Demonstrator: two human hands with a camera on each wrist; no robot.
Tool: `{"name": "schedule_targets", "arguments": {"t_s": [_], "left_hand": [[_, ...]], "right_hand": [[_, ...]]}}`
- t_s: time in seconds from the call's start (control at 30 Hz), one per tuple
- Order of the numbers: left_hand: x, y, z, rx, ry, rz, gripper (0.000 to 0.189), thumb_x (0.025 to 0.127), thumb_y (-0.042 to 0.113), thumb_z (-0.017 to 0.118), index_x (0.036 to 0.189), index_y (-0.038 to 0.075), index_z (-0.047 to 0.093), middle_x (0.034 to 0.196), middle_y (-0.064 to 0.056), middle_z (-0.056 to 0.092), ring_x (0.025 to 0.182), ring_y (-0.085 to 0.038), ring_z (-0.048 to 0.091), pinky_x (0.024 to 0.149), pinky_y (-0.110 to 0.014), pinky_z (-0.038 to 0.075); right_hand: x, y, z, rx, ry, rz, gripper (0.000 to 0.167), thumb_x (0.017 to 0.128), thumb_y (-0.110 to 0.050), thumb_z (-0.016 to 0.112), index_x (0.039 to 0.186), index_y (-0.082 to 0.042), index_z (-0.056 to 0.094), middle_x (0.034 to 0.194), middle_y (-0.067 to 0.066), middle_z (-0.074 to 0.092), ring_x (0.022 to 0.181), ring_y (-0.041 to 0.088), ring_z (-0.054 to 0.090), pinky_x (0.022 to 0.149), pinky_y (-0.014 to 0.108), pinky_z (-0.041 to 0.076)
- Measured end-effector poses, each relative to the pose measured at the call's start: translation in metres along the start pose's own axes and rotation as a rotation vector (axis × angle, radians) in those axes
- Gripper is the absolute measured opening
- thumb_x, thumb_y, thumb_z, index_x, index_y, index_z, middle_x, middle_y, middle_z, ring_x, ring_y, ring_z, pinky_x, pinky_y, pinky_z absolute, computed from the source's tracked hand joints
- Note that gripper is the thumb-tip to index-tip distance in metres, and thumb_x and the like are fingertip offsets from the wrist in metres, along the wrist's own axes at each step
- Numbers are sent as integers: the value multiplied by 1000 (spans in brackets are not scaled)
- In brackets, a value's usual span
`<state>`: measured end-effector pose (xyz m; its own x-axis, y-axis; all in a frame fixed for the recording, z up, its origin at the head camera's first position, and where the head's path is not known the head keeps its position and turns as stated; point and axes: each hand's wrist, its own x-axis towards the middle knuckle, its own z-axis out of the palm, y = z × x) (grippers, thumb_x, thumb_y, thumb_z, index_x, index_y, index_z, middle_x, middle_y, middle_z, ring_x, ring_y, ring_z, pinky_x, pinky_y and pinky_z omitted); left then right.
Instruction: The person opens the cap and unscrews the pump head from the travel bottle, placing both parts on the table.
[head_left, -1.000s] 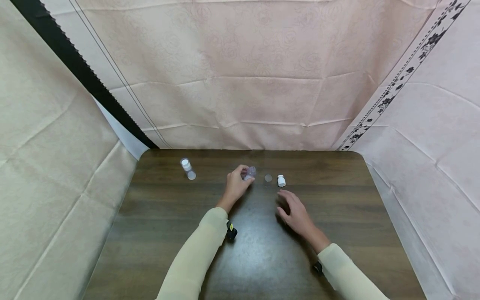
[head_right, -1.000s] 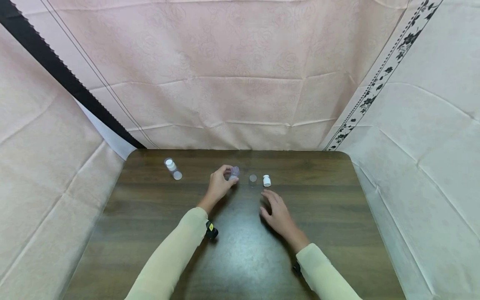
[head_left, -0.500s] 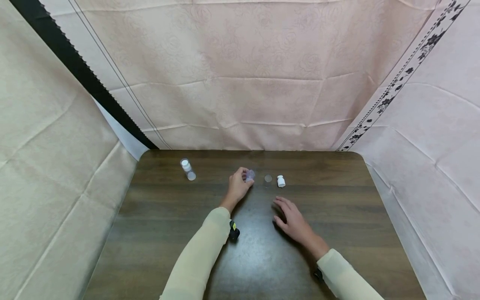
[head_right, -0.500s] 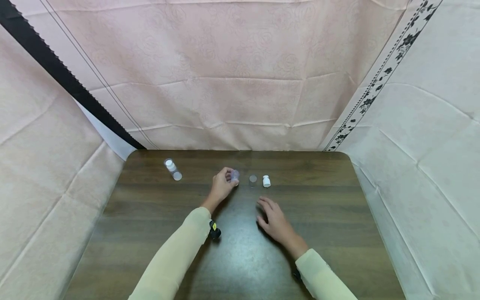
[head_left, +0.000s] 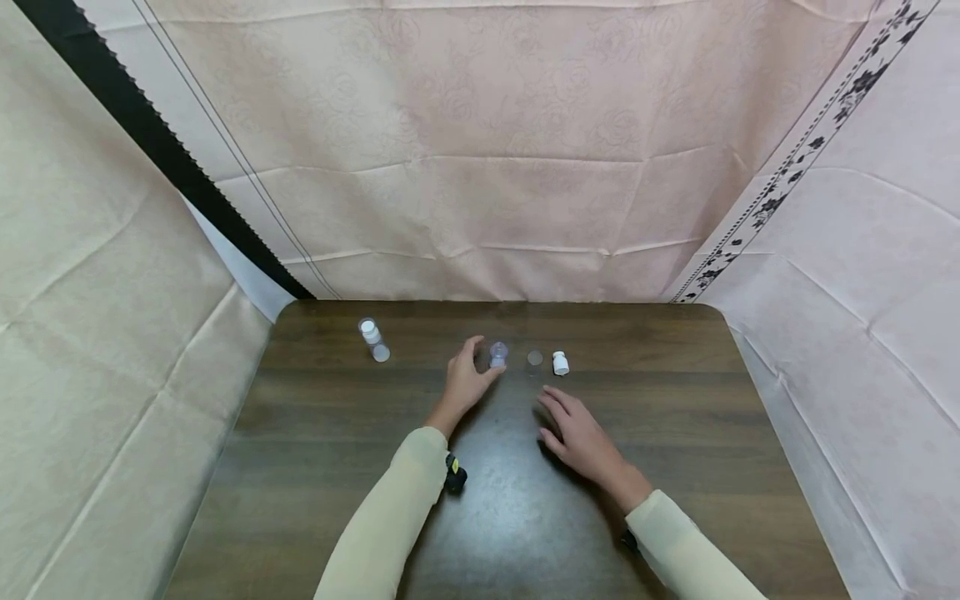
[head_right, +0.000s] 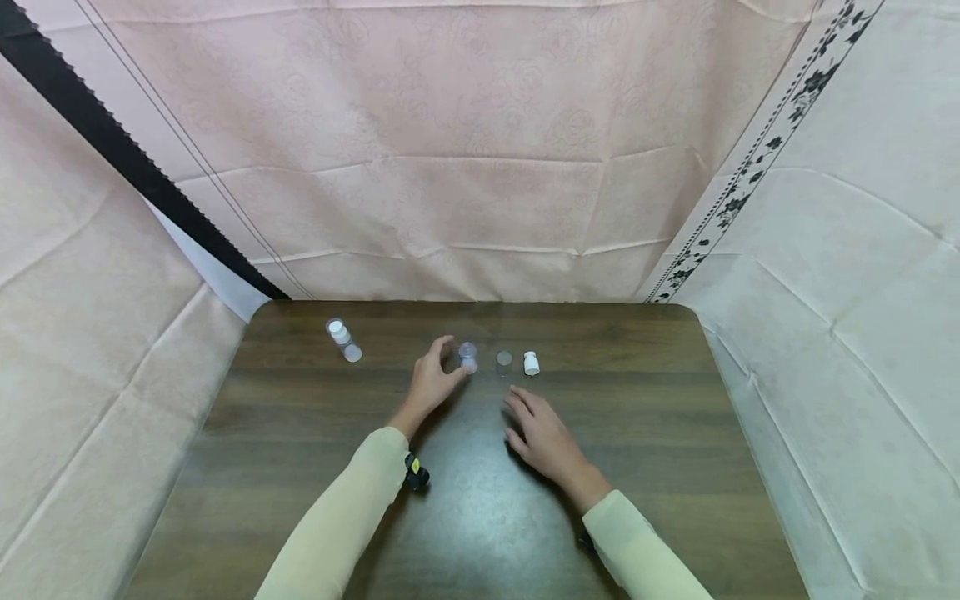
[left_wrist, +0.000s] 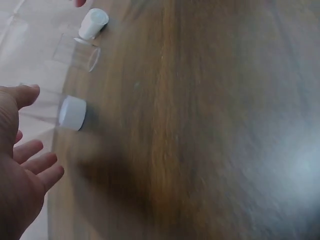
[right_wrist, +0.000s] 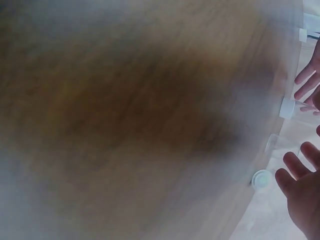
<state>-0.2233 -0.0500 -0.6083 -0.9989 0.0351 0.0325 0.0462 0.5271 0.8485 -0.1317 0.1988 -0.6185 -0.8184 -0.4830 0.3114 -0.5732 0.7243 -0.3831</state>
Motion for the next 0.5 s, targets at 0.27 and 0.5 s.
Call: {"name": "schedule_targets", "arguments": {"t_s": [0.27, 0.5], "left_hand": [[-22, -12, -27, 135, 41, 102, 69, 96, 29, 75, 155, 8, 44, 157, -17, 48, 146, -35, 45, 118, -52, 40], [-36, -23, -57, 233, 87, 108, 67, 98, 38, 71, 155, 11, 46, 159, -15, 47, 146, -35, 45, 116, -56, 40]], "right_hand": [[14, -4, -1, -119, 2, -137, 57, 92, -24, 77, 142, -5, 58, 153, 18, 51, 139, 34, 51, 112, 52, 46], [28, -16, 4, -184, -8, -261, 56, 96, -29, 72, 144, -5, 56, 156, 19, 49, 142, 37, 49, 114, 54, 44]]}}
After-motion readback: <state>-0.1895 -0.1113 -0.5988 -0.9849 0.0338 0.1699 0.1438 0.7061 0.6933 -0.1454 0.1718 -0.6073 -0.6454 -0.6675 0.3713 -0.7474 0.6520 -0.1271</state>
